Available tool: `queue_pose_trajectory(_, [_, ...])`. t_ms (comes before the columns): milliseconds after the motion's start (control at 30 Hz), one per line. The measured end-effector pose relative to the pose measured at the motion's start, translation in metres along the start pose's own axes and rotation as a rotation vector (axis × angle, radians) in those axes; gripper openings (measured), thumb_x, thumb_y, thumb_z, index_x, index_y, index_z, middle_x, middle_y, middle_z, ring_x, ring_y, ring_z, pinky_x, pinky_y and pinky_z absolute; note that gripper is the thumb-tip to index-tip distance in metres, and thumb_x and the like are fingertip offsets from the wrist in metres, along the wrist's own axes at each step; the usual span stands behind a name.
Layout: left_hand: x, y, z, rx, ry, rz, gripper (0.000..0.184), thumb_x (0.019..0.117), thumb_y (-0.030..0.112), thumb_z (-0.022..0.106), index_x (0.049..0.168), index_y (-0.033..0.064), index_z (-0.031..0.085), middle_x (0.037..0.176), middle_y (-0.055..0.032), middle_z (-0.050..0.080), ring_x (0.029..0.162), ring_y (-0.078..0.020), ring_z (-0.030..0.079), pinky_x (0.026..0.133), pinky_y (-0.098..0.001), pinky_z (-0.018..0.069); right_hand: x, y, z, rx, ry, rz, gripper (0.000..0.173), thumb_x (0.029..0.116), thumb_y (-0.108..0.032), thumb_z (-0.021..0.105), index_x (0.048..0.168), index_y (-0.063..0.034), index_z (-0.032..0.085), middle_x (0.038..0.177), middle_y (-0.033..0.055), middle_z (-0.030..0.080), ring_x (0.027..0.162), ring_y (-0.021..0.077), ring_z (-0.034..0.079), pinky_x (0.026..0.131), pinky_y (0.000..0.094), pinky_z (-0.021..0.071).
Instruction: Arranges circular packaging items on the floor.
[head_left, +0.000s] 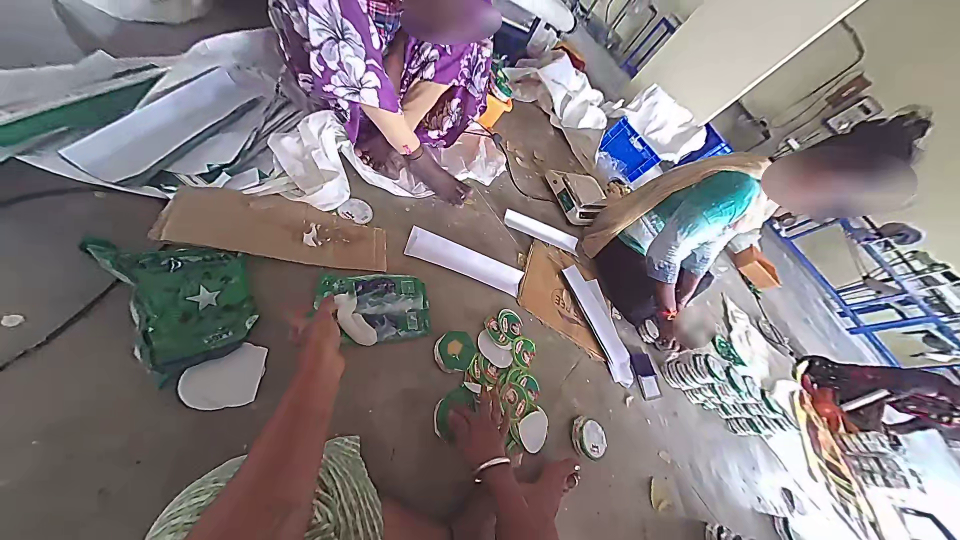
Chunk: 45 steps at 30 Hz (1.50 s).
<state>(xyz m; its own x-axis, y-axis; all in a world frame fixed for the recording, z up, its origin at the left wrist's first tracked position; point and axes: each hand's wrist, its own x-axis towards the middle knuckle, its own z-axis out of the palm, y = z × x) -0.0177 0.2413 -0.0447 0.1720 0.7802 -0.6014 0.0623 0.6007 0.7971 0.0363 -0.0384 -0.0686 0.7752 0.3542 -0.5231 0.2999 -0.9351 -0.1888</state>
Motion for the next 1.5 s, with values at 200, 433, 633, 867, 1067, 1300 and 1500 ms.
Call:
queue_pose_trajectory(200, [0.004, -0.003, 0.006, 0.034, 0.004, -0.005, 0.064, 0.105, 0.029, 0.057, 0.156, 0.0, 0.03, 0.16, -0.0306, 0.025, 0.148, -0.0413, 0.029, 0.116, -0.0568, 0.0315, -0.011, -0.003, 0.008, 0.165, 0.149, 0.083, 0.049, 0.1048, -0.04, 0.052, 0.15, -0.0231, 0.053, 0.17, 0.0221, 0.014, 0.156, 0.0481, 0.008, 0.12, 0.0705, 0.005])
queue_pose_trajectory(433, [-0.004, -0.003, 0.002, 0.058, -0.016, 0.007, 0.07, 0.1039, 0.029, 0.059, 0.158, 0.0, 0.025, 0.163, -0.032, 0.018, 0.151, -0.0431, 0.022, 0.118, -0.0569, 0.028, -0.017, -0.011, 0.053, -0.052, 0.228, -0.031, 0.063, 0.092, -0.045, 0.07, 0.149, -0.0226, 0.055, 0.166, 0.0205, 0.03, 0.155, 0.0472, 0.015, 0.12, 0.0724, 0.0036])
queue_pose_trajectory(633, [-0.002, -0.003, 0.003, 0.031, -0.023, 0.013, 0.065, 0.1045, 0.029, 0.058, 0.157, 0.0012, 0.03, 0.162, -0.0313, 0.022, 0.15, -0.0429, 0.025, 0.117, -0.0579, 0.0297, -0.009, 0.024, 0.104, 0.069, 0.673, -0.277, 0.023, 0.085, -0.027, 0.075, 0.105, -0.0194, 0.084, 0.144, 0.0267, 0.057, 0.137, 0.0617, 0.041, 0.109, 0.0828, 0.0189])
queue_pose_trajectory(867, [0.0, -0.008, 0.0, 0.039, -0.052, 0.013, 0.064, 0.1046, 0.03, 0.057, 0.155, 0.0014, 0.032, 0.161, -0.0305, 0.025, 0.15, -0.043, 0.026, 0.116, -0.0594, 0.0313, -0.013, 0.002, 0.055, 0.031, 0.346, -0.097, 0.066, 0.0849, -0.038, 0.078, 0.146, -0.0203, 0.06, 0.165, 0.0249, 0.028, 0.153, 0.0539, 0.015, 0.117, 0.0762, 0.0056])
queue_pose_trajectory(1067, [-0.003, -0.001, -0.001, 0.014, -0.041, 0.009, 0.06, 0.1058, 0.029, 0.055, 0.155, 0.0015, 0.034, 0.159, -0.0305, 0.029, 0.147, -0.042, 0.031, 0.115, -0.0578, 0.032, -0.008, 0.019, 0.09, -0.078, 0.722, -0.375, 0.026, 0.0785, -0.031, 0.08, 0.097, -0.0122, 0.082, 0.14, 0.0251, 0.061, 0.132, 0.0587, 0.049, 0.106, 0.0838, 0.0229])
queue_pose_trajectory(1300, [0.013, -0.007, -0.005, 0.014, 0.032, -0.048, 0.059, 0.1054, 0.03, 0.056, 0.152, -0.0012, 0.039, 0.158, -0.0317, 0.031, 0.146, -0.0437, 0.032, 0.114, -0.059, 0.0312, 0.039, -0.088, 0.033, 0.002, 0.329, -0.354, 0.063, 0.0878, -0.037, 0.076, 0.144, -0.0142, 0.061, 0.163, 0.0269, 0.032, 0.153, 0.0501, 0.018, 0.12, 0.0708, 0.0099])
queue_pose_trajectory(1500, [0.024, -0.009, -0.001, -0.014, -0.011, -0.189, 0.061, 0.1079, 0.036, 0.05, 0.149, -0.0077, 0.039, 0.158, -0.0292, 0.034, 0.147, -0.04, 0.033, 0.116, -0.0589, 0.0304, 0.099, -0.149, 0.022, -0.217, 0.103, -0.274, 0.069, 0.0992, -0.036, 0.062, 0.16, -0.0158, 0.037, 0.171, 0.0194, 0.013, 0.158, 0.0429, 0.004, 0.122, 0.069, 0.0028])
